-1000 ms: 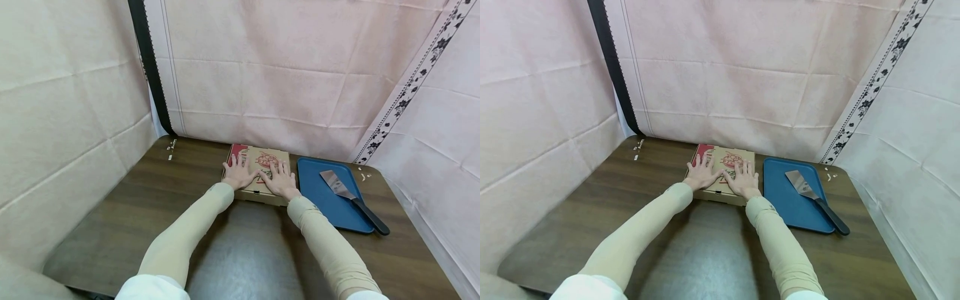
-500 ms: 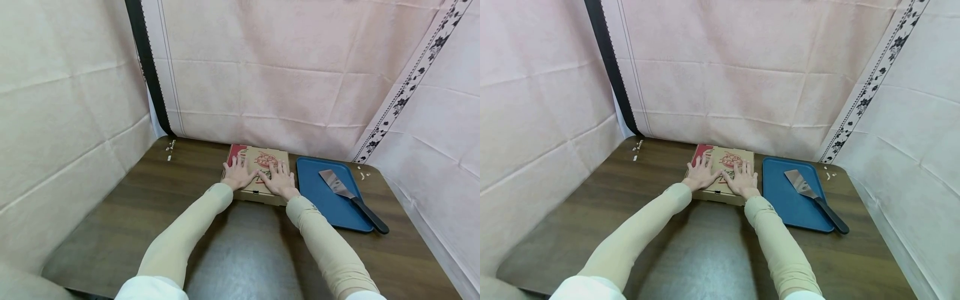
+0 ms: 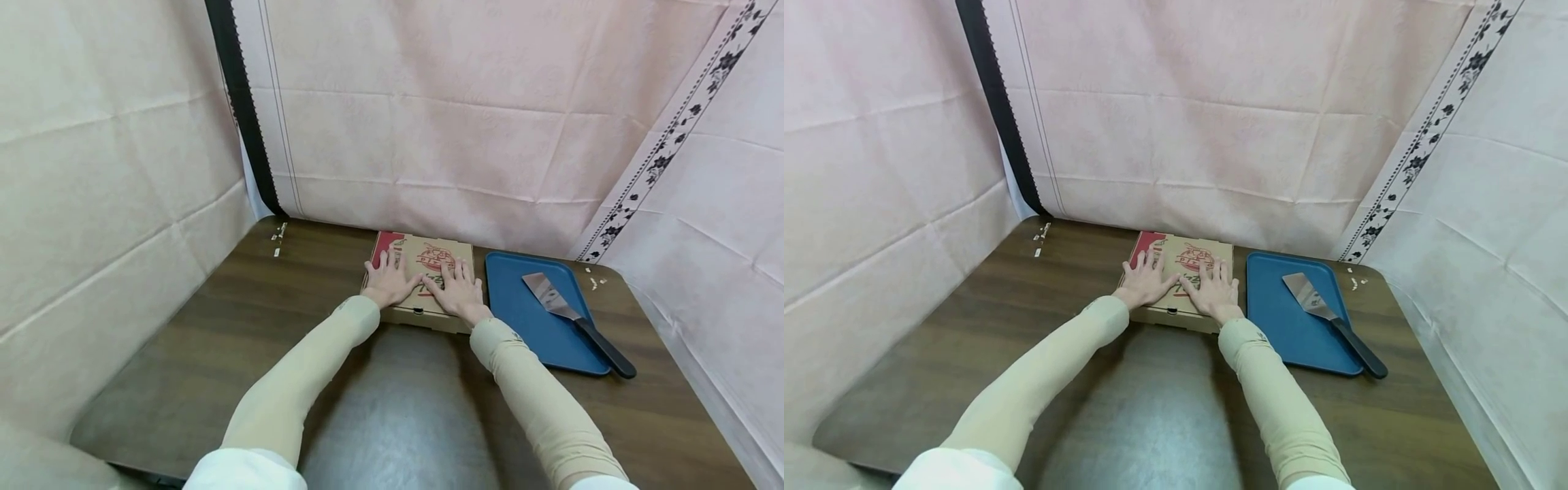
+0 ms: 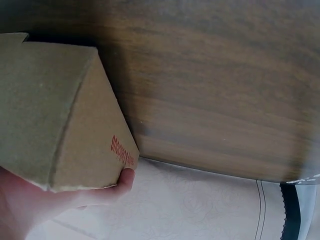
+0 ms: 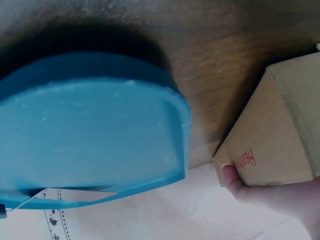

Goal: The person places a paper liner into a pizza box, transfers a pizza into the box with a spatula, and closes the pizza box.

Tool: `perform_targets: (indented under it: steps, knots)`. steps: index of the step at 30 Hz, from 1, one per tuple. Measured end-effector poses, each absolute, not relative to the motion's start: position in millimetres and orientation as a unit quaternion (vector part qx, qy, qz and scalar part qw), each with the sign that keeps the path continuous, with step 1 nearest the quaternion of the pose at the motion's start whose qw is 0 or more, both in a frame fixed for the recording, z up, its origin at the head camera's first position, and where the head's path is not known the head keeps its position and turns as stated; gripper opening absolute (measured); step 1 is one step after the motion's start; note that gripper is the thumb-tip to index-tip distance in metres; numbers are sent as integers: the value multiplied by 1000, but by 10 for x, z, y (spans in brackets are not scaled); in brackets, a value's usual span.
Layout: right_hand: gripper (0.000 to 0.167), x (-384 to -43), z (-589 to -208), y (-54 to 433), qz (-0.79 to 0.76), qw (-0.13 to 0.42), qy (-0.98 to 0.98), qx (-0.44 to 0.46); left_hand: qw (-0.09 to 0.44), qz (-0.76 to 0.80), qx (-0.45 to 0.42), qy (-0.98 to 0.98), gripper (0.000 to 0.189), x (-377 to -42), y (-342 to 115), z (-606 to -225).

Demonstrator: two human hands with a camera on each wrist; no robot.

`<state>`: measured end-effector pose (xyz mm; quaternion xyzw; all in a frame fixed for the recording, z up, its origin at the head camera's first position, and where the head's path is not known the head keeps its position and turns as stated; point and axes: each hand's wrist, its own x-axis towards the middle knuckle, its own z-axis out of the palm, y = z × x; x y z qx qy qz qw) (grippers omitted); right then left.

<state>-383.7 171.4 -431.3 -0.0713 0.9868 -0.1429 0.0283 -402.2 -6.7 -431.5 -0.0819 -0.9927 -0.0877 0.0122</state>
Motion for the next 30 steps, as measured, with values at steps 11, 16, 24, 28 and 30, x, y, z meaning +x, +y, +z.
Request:
perform_targets:
  steps: [11,16,24,28,30]
  knots:
    - [85,-3753,-4296,1700,-152,23,985,-73,9,-97,-86,-992,80,-3966,-81,-4295]
    - [86,-3713,-4294,1695,-153,17,985,-74,18,-93,-87,-992,80,-3950,-81,-4323]
    - [86,-3672,-4328,1682,-153,19,985,-73,7,-90,-87,-992,80,-3917,-91,-4358]
    - [86,-3666,-4327,1682,-153,16,985,-76,14,-83,-87,-993,80,-3922,-90,-4365]
    - [85,-3667,-4318,1680,-153,12,985,-76,17,-80,-87,-993,80,-3931,-89,-4367]
